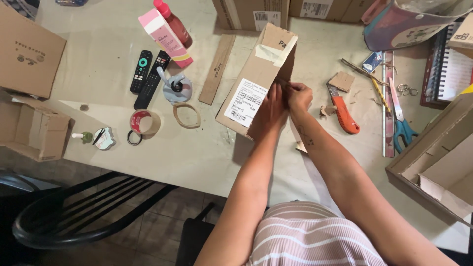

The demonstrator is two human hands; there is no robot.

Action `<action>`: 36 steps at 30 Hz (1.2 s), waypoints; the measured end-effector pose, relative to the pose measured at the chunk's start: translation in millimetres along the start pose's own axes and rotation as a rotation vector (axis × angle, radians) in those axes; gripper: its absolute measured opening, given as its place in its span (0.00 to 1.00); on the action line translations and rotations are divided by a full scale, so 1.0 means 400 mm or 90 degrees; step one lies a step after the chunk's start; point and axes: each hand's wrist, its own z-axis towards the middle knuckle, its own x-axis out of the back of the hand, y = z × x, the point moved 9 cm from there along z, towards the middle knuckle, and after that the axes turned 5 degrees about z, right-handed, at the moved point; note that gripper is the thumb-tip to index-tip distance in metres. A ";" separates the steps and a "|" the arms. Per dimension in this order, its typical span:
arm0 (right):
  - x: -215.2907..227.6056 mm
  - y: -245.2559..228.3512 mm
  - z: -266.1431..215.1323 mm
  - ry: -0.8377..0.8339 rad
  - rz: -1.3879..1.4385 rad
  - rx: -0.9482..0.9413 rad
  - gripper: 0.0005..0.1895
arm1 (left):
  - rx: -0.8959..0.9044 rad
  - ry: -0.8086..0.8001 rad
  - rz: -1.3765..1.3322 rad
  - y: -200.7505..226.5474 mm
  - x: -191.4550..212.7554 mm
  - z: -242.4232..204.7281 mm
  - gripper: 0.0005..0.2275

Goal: The person assembles a small cardboard box by folding its flaps and securing them with tape. They use a utility knife to cut the tape and apply it to the box edges, then fold and press the flaps to close the box.

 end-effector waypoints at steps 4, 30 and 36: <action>-0.009 -0.004 -0.005 -0.004 0.007 0.008 0.07 | 0.006 -0.004 -0.017 -0.013 -0.049 0.001 0.26; 0.015 -0.044 -0.056 0.001 -0.025 0.084 0.12 | -0.034 -0.106 0.020 -0.025 -0.196 -0.033 0.19; 0.044 -0.045 -0.003 -0.041 0.050 0.232 0.26 | 0.003 -0.120 -0.023 -0.018 -0.185 -0.038 0.19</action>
